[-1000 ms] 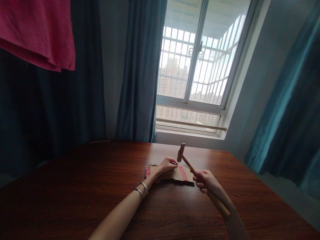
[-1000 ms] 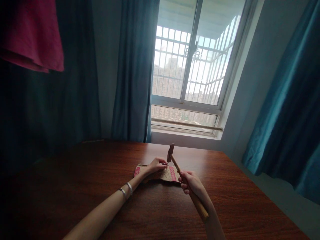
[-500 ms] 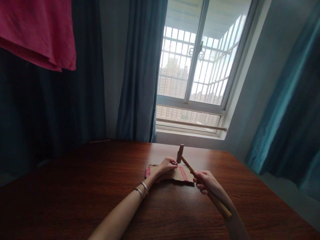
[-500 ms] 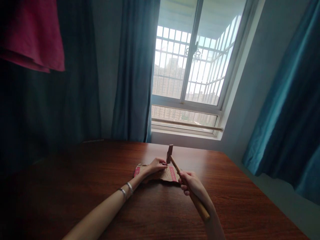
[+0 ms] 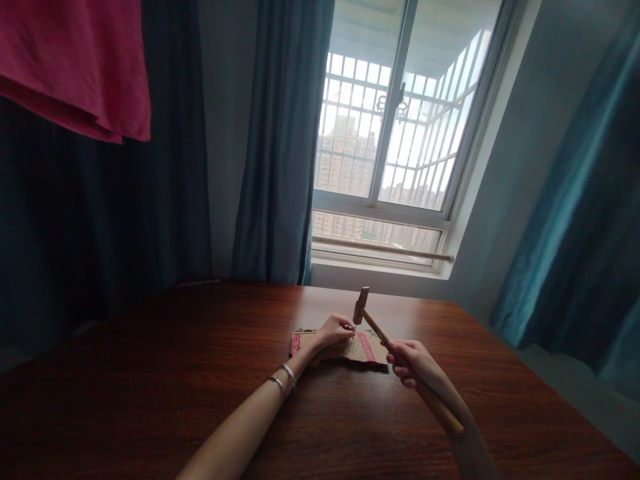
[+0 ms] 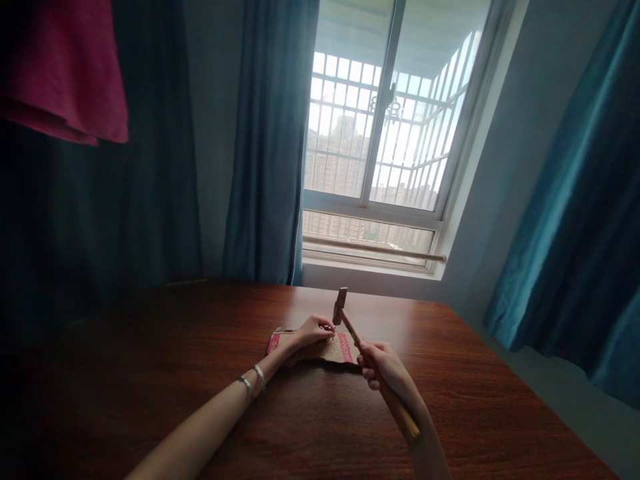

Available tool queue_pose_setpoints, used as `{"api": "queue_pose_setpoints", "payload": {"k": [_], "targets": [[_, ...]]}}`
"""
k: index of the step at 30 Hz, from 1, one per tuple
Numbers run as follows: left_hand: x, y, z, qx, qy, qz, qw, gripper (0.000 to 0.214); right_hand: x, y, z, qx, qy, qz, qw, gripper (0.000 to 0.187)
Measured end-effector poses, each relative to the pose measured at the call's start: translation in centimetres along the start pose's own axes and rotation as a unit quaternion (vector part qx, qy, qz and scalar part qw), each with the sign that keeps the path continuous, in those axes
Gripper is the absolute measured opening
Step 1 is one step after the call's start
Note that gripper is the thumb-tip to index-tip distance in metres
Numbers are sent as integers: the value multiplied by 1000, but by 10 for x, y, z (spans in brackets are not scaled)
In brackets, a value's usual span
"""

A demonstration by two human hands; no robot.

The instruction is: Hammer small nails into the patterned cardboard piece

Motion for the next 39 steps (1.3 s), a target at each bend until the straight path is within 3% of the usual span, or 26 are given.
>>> {"api": "queue_pose_setpoints", "payload": {"k": [9,39], "targets": [[-1,-2,1,16,-29,-10,999,26,3,-5,-2,12,-5,-5,1000,34],[0,3,7,-4,-31,1,1000,29,5,-4,-4,-14,-3,-15,1000,31]]}}
Point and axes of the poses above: each hand's wrist, its own x-axis towards the middle knuckle, its own y-axis out of the palm, z = x × y, the point moved 8 cm from there along x, towards the middle knuckle, and after that the axes turned 7 degrees about x, right-handed, at the moved point
